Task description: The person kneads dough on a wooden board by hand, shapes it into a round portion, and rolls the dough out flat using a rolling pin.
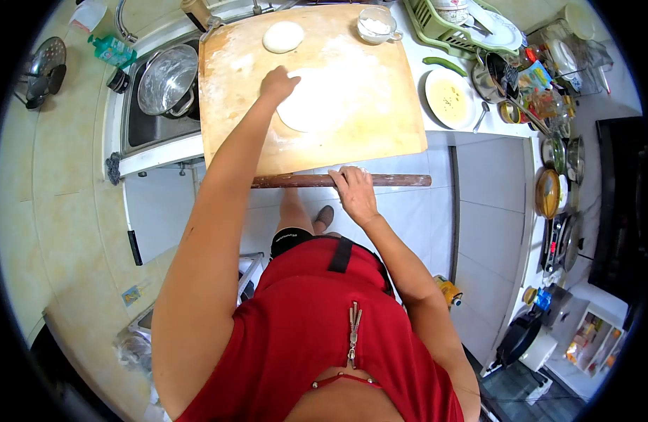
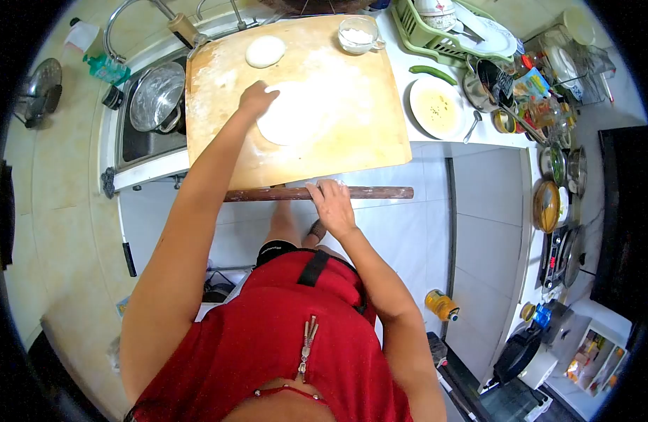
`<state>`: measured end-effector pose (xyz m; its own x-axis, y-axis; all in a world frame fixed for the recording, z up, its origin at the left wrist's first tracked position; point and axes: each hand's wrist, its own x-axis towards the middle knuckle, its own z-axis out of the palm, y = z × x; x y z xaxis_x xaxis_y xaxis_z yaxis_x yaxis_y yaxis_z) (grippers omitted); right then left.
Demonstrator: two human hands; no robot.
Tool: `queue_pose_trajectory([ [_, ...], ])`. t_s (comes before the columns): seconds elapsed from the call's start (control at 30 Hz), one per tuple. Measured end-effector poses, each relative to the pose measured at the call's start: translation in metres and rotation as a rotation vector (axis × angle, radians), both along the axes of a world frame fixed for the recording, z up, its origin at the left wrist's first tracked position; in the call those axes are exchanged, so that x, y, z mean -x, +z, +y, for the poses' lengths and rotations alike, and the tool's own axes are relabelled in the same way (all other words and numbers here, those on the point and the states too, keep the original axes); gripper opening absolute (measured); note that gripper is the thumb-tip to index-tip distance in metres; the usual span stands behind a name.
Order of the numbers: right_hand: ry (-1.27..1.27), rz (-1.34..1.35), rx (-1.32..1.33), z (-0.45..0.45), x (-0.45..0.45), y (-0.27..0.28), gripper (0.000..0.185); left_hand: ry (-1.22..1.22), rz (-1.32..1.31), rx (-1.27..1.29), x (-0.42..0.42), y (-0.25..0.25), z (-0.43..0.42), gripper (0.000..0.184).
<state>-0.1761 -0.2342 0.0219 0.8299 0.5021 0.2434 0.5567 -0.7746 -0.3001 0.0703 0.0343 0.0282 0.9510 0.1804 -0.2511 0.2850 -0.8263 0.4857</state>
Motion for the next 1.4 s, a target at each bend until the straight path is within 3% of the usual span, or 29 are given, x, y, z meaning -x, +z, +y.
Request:
queue_pose_trajectory([
  [0.17,-0.069,0.019,-0.029,-0.012,-0.009,0.007,0.041,0.212,0.4,0.173,0.058,0.01,0.047,0.06],
  [0.37,-0.106,0.031,-0.091,0.008,-0.049,0.011,0.043,0.113,-0.356,-0.251,0.149,0.025,0.078,0.055],
  [0.47,-0.117,-0.005,-0.063,0.028,-0.073,0.009,0.045,-0.126,-0.477,-0.517,0.16,0.018,0.084,0.044],
  [0.7,-0.158,0.123,-0.006,0.054,-0.11,0.003,0.059,-0.105,-0.509,-0.442,0.116,-0.03,0.091,0.052],
  [0.8,-0.266,0.018,0.004,0.068,-0.137,0.0,0.067,-0.085,-0.512,-0.483,0.092,-0.033,0.091,0.052],
  [1.17,-0.366,-0.037,-0.032,0.086,-0.273,-0.002,0.059,-0.039,-0.778,-0.43,-0.046,-0.015,0.097,0.058],
  [1.4,-0.458,-0.041,-0.068,0.086,-0.28,-0.01,0.059,-0.053,-0.808,-0.421,-0.05,-0.022,0.099,0.057],
])
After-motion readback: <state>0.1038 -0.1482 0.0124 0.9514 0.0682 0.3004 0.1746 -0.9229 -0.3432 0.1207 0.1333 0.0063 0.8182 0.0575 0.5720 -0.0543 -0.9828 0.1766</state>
